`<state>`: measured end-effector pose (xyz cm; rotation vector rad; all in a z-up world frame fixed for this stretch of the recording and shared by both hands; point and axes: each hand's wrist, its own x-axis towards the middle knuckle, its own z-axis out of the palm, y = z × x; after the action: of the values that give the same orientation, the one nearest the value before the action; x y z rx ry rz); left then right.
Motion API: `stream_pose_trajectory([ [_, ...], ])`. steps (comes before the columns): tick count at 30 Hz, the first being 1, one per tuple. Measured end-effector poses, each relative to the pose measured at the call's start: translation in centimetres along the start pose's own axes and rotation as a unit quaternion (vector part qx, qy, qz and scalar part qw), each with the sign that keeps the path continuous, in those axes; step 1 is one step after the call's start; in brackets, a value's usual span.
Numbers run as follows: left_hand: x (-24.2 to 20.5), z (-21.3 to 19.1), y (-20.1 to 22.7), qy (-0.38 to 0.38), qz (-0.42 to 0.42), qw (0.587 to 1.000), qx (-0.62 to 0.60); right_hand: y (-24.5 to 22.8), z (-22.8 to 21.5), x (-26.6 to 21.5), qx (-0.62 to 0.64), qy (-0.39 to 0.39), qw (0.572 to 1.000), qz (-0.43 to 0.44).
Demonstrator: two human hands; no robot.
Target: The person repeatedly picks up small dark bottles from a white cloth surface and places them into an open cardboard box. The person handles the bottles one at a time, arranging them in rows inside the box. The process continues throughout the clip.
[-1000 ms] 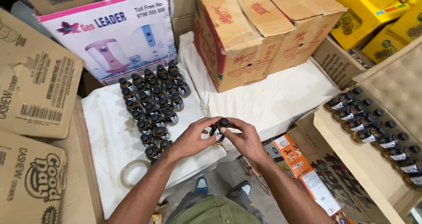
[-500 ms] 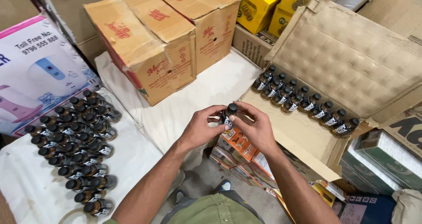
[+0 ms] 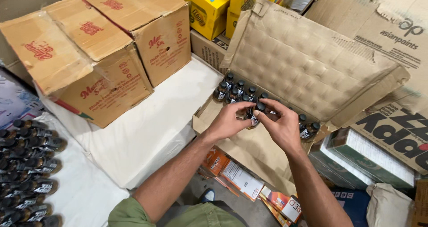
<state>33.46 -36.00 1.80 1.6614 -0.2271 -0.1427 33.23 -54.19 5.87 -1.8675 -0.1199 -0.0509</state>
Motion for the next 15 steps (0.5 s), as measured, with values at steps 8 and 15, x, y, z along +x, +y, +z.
stream_pose_trajectory([
  [8, 3.4, 6.5, -2.6, 0.005, -0.234, 0.938, -0.256, 4.4, -4.2, 2.5, -0.133, -0.05, 0.988, 0.052],
  [15, 3.1, 7.2, 5.0, 0.014, -0.309, 0.887, -0.343, 6.1, -4.3, 3.4, -0.206, -0.062, 0.974, 0.066],
])
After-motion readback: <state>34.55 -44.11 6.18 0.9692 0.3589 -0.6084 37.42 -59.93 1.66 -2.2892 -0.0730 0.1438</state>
